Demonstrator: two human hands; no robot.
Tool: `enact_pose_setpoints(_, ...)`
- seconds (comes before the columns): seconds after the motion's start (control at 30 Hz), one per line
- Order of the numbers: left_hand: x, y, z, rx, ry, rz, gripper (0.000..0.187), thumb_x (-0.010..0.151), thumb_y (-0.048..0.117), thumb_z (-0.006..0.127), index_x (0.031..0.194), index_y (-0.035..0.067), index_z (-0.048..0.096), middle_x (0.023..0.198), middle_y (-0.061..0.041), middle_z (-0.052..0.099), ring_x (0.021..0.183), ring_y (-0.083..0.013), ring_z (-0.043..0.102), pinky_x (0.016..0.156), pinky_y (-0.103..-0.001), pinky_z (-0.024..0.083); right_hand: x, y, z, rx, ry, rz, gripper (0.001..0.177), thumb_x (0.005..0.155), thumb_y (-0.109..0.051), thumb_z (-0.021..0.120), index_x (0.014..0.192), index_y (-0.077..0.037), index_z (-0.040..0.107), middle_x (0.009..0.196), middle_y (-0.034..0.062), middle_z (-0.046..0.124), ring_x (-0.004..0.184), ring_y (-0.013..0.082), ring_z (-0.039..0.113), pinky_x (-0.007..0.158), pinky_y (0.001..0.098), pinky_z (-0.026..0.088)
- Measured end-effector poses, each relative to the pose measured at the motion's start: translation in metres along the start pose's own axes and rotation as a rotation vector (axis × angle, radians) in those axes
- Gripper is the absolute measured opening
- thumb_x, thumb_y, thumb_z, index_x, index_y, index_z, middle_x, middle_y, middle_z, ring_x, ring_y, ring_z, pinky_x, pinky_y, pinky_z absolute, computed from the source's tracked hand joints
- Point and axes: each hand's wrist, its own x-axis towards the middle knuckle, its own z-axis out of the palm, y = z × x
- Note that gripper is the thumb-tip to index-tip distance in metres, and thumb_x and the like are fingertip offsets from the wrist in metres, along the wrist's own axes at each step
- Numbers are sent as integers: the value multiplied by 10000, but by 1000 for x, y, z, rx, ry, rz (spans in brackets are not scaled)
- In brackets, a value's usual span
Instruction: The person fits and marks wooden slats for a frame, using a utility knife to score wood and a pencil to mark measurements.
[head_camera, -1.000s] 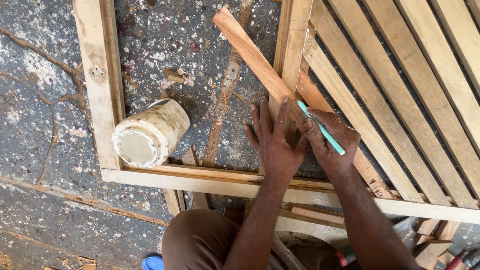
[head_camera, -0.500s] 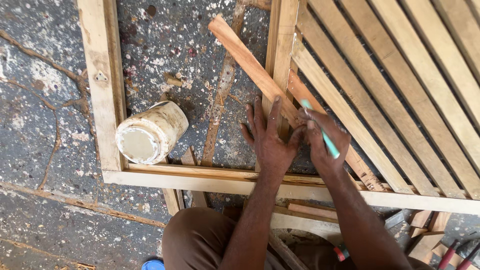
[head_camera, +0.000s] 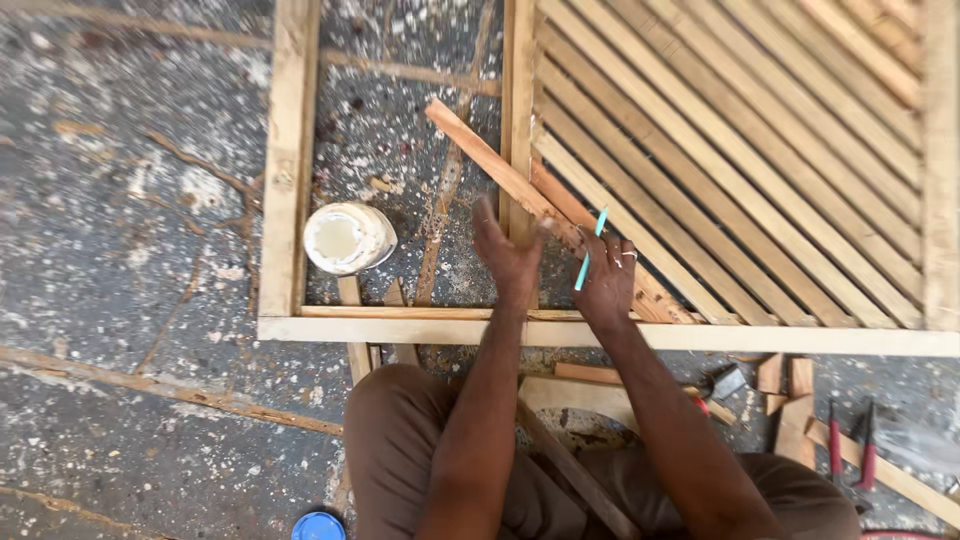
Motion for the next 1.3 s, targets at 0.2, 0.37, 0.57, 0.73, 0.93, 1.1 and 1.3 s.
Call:
enact_pose_setpoints(0.2, -70, 97, -25, -963, -385, 20, 674, 976, 173, 735, 1529, 38, 376, 1396, -180, 569, 1243, -253, 591, 991, -357, 562, -29, -49, -109, 74, 298, 14, 447, 969, -25, 676, 1397, -54, 550, 1164, 191, 640, 1083, 396, 596, 965, 551, 440)
enact_pose_setpoints(0.37, -120, 173, -76, -607, -579, 3, 432, 1025, 216, 583, 1417, 33, 571, 1150, -98, 752, 984, -221, 752, 842, -346, 649, -101, -83, -181, 284, 413, 67, 536, 872, -3, 744, 1360, -38, 524, 1116, 203, 607, 1034, 396, 593, 884, 511, 486)
enact_pose_setpoints(0.57, -115, 219, -108, -38, -696, 283, 616, 918, 420, 770, 1428, 178, 522, 1129, -79, 756, 896, -191, 767, 767, -363, 652, -186, -72, -230, 356, 442, 182, 418, 902, 78, 661, 1298, -50, 623, 1161, 171, 664, 1037, 307, 675, 879, 407, 562)
enact_pose_setpoints(0.73, -126, 195, -126, 247, -747, 767, 595, 838, 415, 886, 1335, 202, 637, 1071, -64, 786, 940, -230, 750, 828, -407, 617, -242, -53, -276, 257, 526, 225, 380, 894, 79, 645, 1256, -37, 646, 1140, 165, 687, 1044, 311, 682, 920, 405, 556)
enact_pose_setpoints(0.93, -168, 186, -158, 371, -1059, 1004, 553, 760, 316, 882, 1278, 213, 719, 1014, -45, 737, 854, -227, 723, 768, -425, 599, -292, -65, -329, 39, 545, 168, 324, 965, 71, 690, 1269, -25, 635, 1207, 184, 681, 1182, 393, 635, 1045, 483, 504)
enact_pose_setpoints(1.1, -207, 180, -199, 526, -1282, 1072, 556, 722, 286, 885, 1241, 157, 732, 928, -34, 684, 905, -239, 684, 763, -462, 570, -332, -69, -345, 25, 411, 266, 315, 985, 67, 664, 1286, -24, 646, 1253, 200, 698, 1166, 383, 643, 998, 461, 513)
enact_pose_setpoints(1.3, -246, 156, -241, 730, -1471, 925, 531, 768, 255, 861, 1269, 161, 709, 883, -26, 655, 870, -212, 667, 777, -454, 563, -349, -29, -346, 63, 239, 431, 273, 1005, -39, 734, 1270, -66, 678, 1176, 171, 714, 1048, 361, 691, 929, 463, 551)
